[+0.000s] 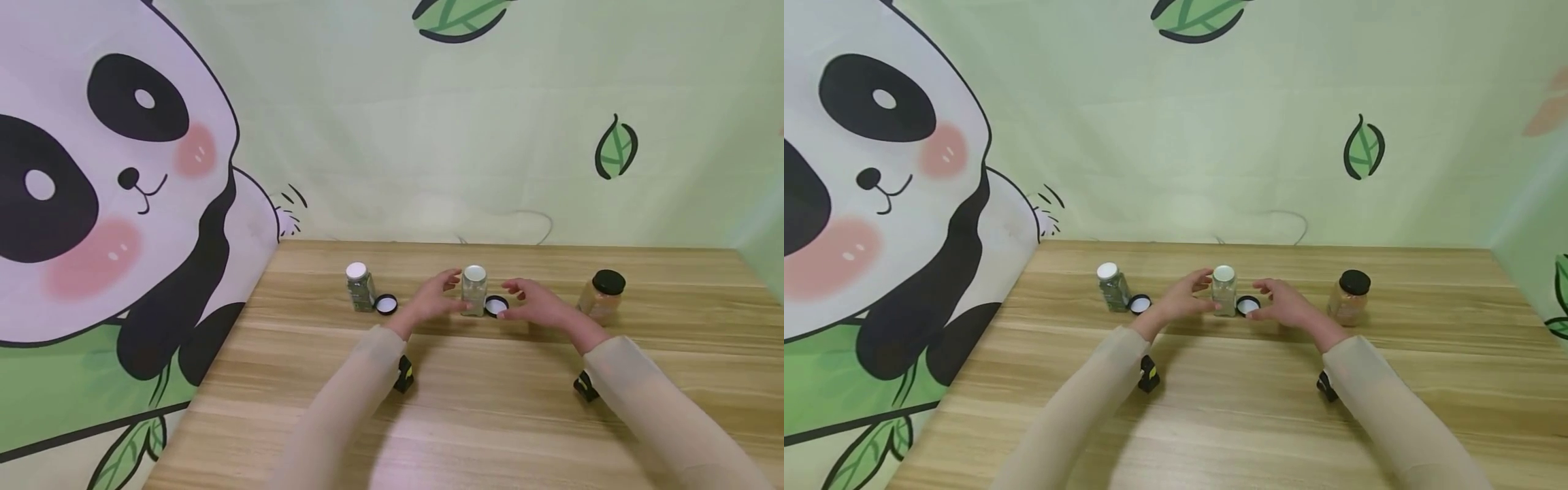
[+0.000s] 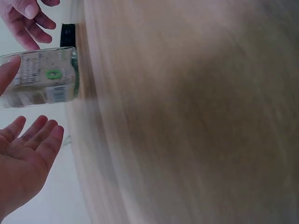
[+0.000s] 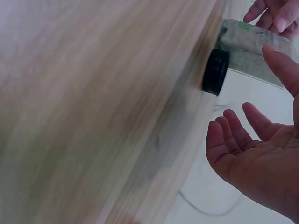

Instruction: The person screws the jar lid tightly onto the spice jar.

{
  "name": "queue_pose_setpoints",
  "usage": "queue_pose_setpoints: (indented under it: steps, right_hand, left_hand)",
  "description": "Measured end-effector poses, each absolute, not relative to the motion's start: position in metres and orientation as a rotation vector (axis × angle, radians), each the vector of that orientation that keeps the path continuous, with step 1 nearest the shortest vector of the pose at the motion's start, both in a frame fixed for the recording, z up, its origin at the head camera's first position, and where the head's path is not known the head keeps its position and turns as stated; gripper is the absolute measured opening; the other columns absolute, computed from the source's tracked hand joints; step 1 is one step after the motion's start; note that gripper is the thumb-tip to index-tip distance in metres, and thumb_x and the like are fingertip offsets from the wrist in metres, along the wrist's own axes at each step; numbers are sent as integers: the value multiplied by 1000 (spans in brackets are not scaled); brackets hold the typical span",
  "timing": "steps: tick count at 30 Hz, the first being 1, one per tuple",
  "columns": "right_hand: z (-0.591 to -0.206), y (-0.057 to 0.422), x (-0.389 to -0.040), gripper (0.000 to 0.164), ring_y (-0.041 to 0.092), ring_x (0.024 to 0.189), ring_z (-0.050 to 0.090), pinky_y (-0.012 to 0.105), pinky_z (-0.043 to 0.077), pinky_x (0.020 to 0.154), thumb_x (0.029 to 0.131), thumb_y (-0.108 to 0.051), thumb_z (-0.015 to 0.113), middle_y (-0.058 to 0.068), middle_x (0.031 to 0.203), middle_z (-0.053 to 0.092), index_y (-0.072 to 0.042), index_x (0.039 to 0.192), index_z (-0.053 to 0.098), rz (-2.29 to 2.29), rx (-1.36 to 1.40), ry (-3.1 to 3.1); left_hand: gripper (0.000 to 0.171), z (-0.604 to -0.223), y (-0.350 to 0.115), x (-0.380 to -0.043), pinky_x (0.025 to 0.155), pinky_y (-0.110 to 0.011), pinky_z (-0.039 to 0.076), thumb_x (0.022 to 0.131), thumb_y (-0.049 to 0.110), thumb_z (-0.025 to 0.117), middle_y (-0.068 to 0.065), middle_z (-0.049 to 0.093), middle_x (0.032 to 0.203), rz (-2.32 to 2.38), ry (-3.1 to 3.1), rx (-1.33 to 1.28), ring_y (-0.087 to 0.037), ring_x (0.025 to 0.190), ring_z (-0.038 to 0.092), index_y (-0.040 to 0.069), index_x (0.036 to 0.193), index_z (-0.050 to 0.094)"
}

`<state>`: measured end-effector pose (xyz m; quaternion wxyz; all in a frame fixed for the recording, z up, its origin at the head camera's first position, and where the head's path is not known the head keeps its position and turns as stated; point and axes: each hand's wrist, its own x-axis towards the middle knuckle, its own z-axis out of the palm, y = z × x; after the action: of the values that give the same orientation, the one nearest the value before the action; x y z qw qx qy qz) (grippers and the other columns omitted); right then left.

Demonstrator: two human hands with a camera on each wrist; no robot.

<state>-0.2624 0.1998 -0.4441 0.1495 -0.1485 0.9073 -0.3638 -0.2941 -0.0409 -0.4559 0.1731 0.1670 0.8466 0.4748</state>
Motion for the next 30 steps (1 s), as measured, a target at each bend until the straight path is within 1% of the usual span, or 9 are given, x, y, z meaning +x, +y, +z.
queue_pose_setpoints:
  steps: [7, 13, 17, 21, 25, 27, 30]
  right_hand:
    - [-454, 198, -274, 71, 53, 126, 53, 60, 48, 106, 91, -19, 77, 40, 140, 50, 14, 145, 43, -1013, -414, 2596]
    - [-462, 198, -278, 70, 51, 125, 54, 59, 47, 107, 90, -19, 77, 40, 138, 52, 15, 143, 45, -1006, -438, 2594]
    - [-462, 195, -280, 70, 49, 123, 55, 58, 48, 105, 90, -19, 77, 38, 135, 53, 15, 143, 45, -982, -454, 2598]
    - [-465, 193, -283, 70, 48, 120, 56, 58, 49, 104, 88, -16, 79, 37, 131, 55, 16, 141, 46, -968, -468, 2613]
    - [-469, 193, -284, 68, 48, 120, 56, 60, 47, 106, 86, -15, 81, 37, 129, 56, 16, 137, 49, -958, -497, 2639]
    - [-471, 194, -284, 67, 47, 118, 56, 60, 46, 106, 84, -15, 82, 37, 126, 58, 16, 135, 52, -932, -531, 2673]
    - [-473, 194, -284, 64, 45, 114, 55, 59, 45, 104, 82, -15, 83, 35, 122, 59, 15, 131, 55, -897, -562, 2721]
  left_hand:
    - [79, -464, -37, -299, 122, -47, 39, 90, 14, 79, -21, 49, 156, 1325, 2384, 474, -36, 146, 48, 4, 157, 37]
    - [81, -467, -33, -302, 123, -48, 38, 89, 15, 80, -20, 49, 156, 1340, 2367, 447, -36, 146, 48, 4, 157, 36]
    - [79, -469, -32, -304, 122, -49, 39, 89, 14, 80, -21, 52, 154, 1331, 2380, 436, -36, 144, 50, 3, 156, 38]
    - [72, -473, -32, -305, 119, -47, 43, 90, 15, 79, -20, 57, 149, 1310, 2395, 445, -34, 139, 55, 4, 152, 45]
    - [60, -474, -32, -304, 115, -43, 47, 91, 11, 77, -22, 62, 142, 1332, 2384, 486, -34, 133, 60, -2, 144, 53]
    - [56, -474, -31, -303, 113, -42, 49, 91, 9, 77, -23, 64, 140, 1350, 2375, 493, -35, 131, 61, -3, 141, 55]
    - [54, -474, -29, -303, 114, -41, 49, 91, 9, 76, -23, 64, 140, 1363, 2370, 494, -35, 131, 61, -4, 140, 56]
